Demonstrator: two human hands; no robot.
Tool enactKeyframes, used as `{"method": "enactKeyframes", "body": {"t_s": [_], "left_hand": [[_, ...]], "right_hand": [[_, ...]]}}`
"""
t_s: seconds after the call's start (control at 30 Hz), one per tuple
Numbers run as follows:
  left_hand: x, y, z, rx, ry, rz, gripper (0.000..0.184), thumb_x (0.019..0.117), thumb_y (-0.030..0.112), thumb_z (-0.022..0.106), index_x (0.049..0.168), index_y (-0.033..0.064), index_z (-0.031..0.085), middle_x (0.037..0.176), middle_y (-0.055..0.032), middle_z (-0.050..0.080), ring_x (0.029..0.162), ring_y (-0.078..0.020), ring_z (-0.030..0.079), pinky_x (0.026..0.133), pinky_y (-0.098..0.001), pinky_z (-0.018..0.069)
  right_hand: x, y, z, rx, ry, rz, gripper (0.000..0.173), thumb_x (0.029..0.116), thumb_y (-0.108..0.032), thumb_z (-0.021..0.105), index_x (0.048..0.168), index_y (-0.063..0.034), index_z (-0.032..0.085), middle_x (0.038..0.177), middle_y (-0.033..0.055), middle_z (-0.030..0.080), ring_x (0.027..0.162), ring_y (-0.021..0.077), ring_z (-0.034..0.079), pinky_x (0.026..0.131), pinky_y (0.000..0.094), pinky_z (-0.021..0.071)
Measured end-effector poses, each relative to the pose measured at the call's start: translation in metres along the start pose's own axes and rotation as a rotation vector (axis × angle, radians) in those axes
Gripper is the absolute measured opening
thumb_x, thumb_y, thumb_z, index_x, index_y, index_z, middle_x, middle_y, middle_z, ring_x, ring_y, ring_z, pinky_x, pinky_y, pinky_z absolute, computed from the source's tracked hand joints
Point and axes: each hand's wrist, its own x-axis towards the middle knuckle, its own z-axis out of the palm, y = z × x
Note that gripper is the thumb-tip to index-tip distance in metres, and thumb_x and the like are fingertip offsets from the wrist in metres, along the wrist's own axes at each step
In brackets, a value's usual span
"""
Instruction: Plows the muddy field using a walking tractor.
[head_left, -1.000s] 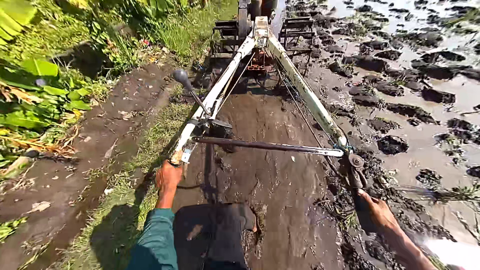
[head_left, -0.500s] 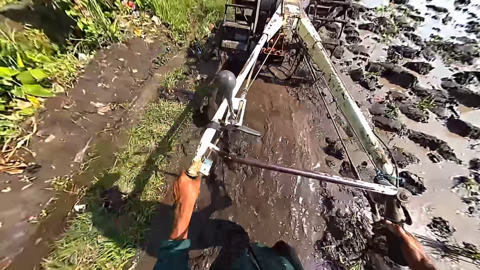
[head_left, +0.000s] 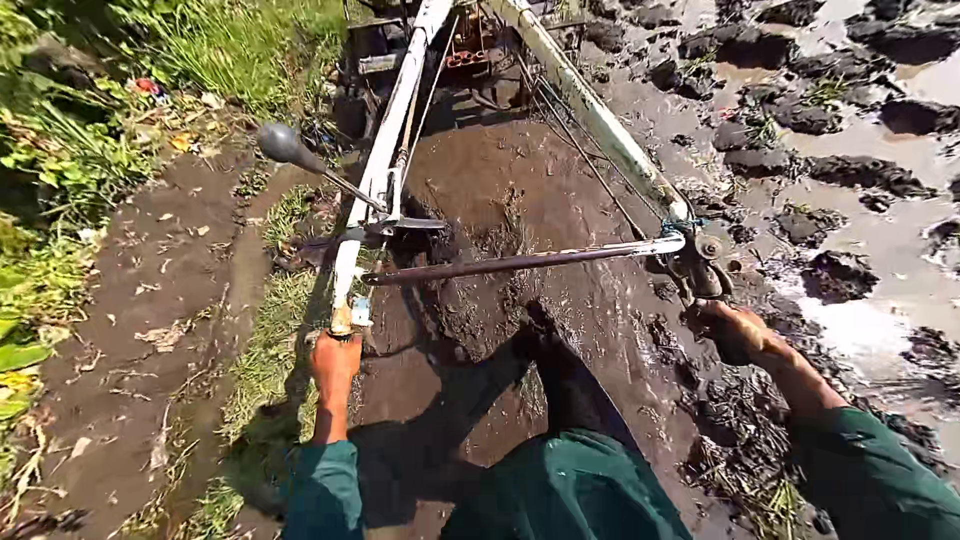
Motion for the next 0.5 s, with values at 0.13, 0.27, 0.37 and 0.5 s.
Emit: {"method": "enactKeyframes", "body": {"t_s": [0.13,0.27,0.37,0.5], "left_hand": [[0.006,0.081,0.027,0.019,0.023,-0.030,0.065,0.0958,0.026,0.071,0.145,-0.0091,0.047,0.132,-0.0340,0.060,0.128,-0.0471,0.057,0.109,-0.0609,0.0419],[0.044,0.140,0.030,-0.039,0.008,0.004,0.063,0.0929,0.016,0.074,0.143,-0.0094,0.047,0.125,-0.0342,0.062,0.119,-0.0463,0.061,0.103,-0.0607,0.0461],[0.078,0.190,0.033,0.011,0.016,-0.034,0.064,0.0941,0.016,0.071,0.146,-0.0102,0.045,0.128,-0.0370,0.060,0.121,-0.0504,0.060,0.103,-0.0644,0.0451],[0.126,0.251,0.046,0.079,0.085,-0.090,0.059,0.0970,0.023,0.068,0.145,-0.0071,0.049,0.126,-0.0352,0.063,0.120,-0.0506,0.061,0.102,-0.0658,0.0460]], "right_hand": [[0.073,-0.050,-0.049,-0.095,0.021,0.035,0.033,0.1049,-0.031,0.042,0.116,-0.0049,0.059,0.088,-0.0003,0.063,0.072,0.0076,0.061,0.068,0.0295,0.0527],[0.143,-0.094,-0.058,-0.093,0.073,0.045,0.038,0.1035,-0.030,0.045,0.125,-0.0002,0.056,0.098,0.0055,0.063,0.080,0.0099,0.062,0.074,0.0323,0.0546],[0.196,-0.135,-0.062,-0.152,0.057,0.036,0.043,0.1002,-0.034,0.045,0.122,0.0004,0.056,0.096,0.0052,0.062,0.079,0.0089,0.061,0.074,0.0324,0.0536],[0.261,-0.181,-0.066,-0.163,0.024,0.046,0.053,0.0993,-0.038,0.048,0.131,0.0030,0.054,0.114,0.0169,0.065,0.094,0.0202,0.065,0.084,0.0422,0.0546]]}}
